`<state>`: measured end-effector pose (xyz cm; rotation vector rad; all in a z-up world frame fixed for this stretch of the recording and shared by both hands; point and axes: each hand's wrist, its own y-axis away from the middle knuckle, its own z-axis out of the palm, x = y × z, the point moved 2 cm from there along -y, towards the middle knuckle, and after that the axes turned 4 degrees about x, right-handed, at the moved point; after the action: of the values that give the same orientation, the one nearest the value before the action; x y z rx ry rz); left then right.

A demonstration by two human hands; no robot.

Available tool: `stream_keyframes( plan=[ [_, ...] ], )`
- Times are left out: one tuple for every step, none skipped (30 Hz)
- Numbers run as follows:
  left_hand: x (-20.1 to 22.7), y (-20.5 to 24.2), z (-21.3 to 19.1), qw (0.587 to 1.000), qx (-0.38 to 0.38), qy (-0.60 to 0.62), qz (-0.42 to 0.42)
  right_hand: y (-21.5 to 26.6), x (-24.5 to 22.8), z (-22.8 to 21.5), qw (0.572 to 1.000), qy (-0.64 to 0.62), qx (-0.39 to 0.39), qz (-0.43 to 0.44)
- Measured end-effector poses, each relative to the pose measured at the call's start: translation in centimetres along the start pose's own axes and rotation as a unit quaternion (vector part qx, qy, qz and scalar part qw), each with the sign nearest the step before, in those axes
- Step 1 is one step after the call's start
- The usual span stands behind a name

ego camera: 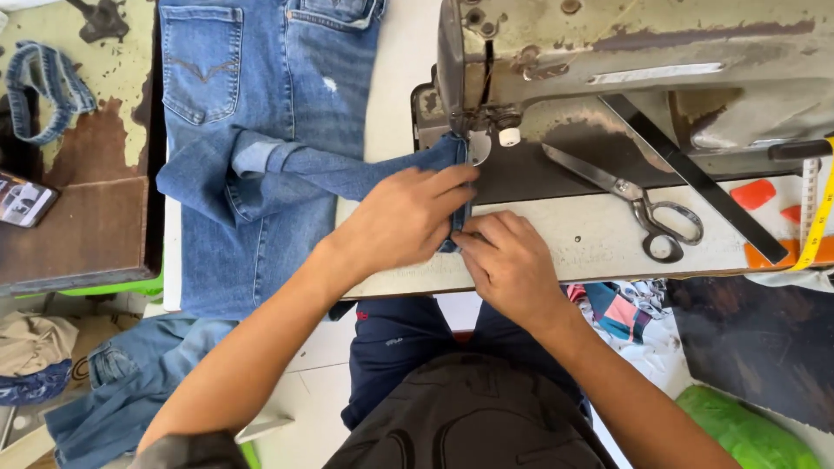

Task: Folding and aligning the hem of denim jeans to prepare for sewing on an industrial machine.

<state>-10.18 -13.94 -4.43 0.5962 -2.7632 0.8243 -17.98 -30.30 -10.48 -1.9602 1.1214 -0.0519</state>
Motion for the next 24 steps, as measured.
stream_keyframes(
  plan=[
    [-0.3, -0.8, 0.6, 0.996, -0.019, -0.087, 0.023, 0.2, 0.0, 0.1, 1.000, -0.001, -0.007, 0.001],
    [-0.6, -1.8, 1.3, 0.983, -0.036, -0.173, 0.047, 0.4, 0.1, 0.1, 1.000, 0.001, -0.014, 0.002],
    [-2.1, -1.4, 2.4, 0.983, -0.033, -0.173, 0.046, 0.3, 0.2, 0.1, 1.000, 0.002, -0.015, -0.001],
    [-3.4, -0.9, 3.7, 0.982, -0.030, -0.179, 0.047, 0.4, 0.2, 0.1, 1.000, 0.003, -0.013, 0.000],
    [-4.7, -0.5, 5.0, 0.981, -0.026, -0.185, 0.047, 0.5, 0.3, 0.0, 1.000, 0.004, -0.011, 0.001],
    [-4.5, -0.2, 4.6, 0.981, -0.026, -0.185, 0.048, 0.4, 0.4, 0.0, 1.000, 0.005, -0.010, 0.001],
    [-4.2, 0.0, 4.2, 0.986, -0.017, -0.159, 0.050, 0.2, 0.5, -0.1, 1.000, 0.001, -0.011, 0.000],
    [-3.7, 0.4, 4.0, 0.990, -0.009, -0.131, 0.050, 0.3, 0.4, -0.2, 1.000, -0.004, -0.014, 0.001],
    [-3.2, 0.6, 3.9, 0.990, -0.011, -0.129, 0.050, 0.3, 0.5, -0.4, 1.000, -0.005, -0.015, 0.003],
    [-2.8, 0.7, 3.6, 0.992, 0.008, -0.122, 0.040, 0.1, 0.6, -0.4, 1.000, -0.015, -0.021, 0.003],
    [-2.3, 0.9, 3.3, 0.993, 0.026, -0.114, 0.030, -0.2, 0.7, -0.5, 0.999, -0.026, -0.027, 0.003],
    [-2.2, 1.0, 3.2, 0.993, 0.026, -0.115, 0.029, -0.5, 1.2, -0.7, 0.999, -0.027, -0.027, 0.002],
    [-2.1, 1.1, 3.1, 0.993, 0.048, -0.107, 0.019, -0.8, 1.6, -1.0, 1.000, -0.024, -0.017, 0.007],
    [-1.9, 1.3, 3.1, 0.993, 0.070, -0.096, 0.007, -0.9, 2.0, -1.3, 1.000, -0.022, -0.010, 0.013],
    [-1.8, 1.6, 3.5, 0.993, 0.070, -0.094, 0.003, -0.7, 2.3, -1.5, 1.000, -0.024, -0.014, 0.014],
    [-1.9, 1.7, 3.7, 0.992, 0.092, -0.085, -0.003, -0.6, 2.8, -1.5, 0.999, -0.006, -0.030, 0.025],
    [-2.1, 1.7, 4.0, 0.991, 0.114, -0.076, -0.009, -0.6, 3.3, -1.5, 0.998, 0.011, -0.045, 0.035],
    [-2.1, 1.8, 4.1, 0.991, 0.114, -0.075, -0.009, -0.6, 3.3, -1.4, 0.998, 0.012, -0.046, 0.036],
    [-2.1, 1.9, 4.1, 0.990, 0.123, -0.071, -0.009, -0.5, 3.3, -1.2, 0.998, 0.020, -0.053, 0.029],
    [-2.1, 2.0, 4.2, 0.989, 0.131, -0.066, -0.010, -0.4, 3.3, -1.0, 0.998, 0.028, -0.060, 0.024],
    [-2.1, 1.9, 4.2, 0.989, 0.131, -0.064, -0.011, -0.5, 3.3, -1.0, 0.997, 0.028, -0.061, 0.025],
    [-2.0, 1.9, 4.2, 0.989, 0.133, -0.063, -0.012, -0.7, 3.3, -0.9, 0.997, 0.029, -0.061, 0.026],
    [-2.0, 1.9, 4.2, 0.989, 0.135, -0.062, -0.012, -0.8, 3.3, -0.8, 0.997, 0.030, -0.061, 0.026],
    [-2.1, 1.8, 4.2, 0.989, 0.135, -0.061, -0.014, -1.2, 3.1, -0.8, 0.997, 0.029, -0.063, 0.027]
  ],
)
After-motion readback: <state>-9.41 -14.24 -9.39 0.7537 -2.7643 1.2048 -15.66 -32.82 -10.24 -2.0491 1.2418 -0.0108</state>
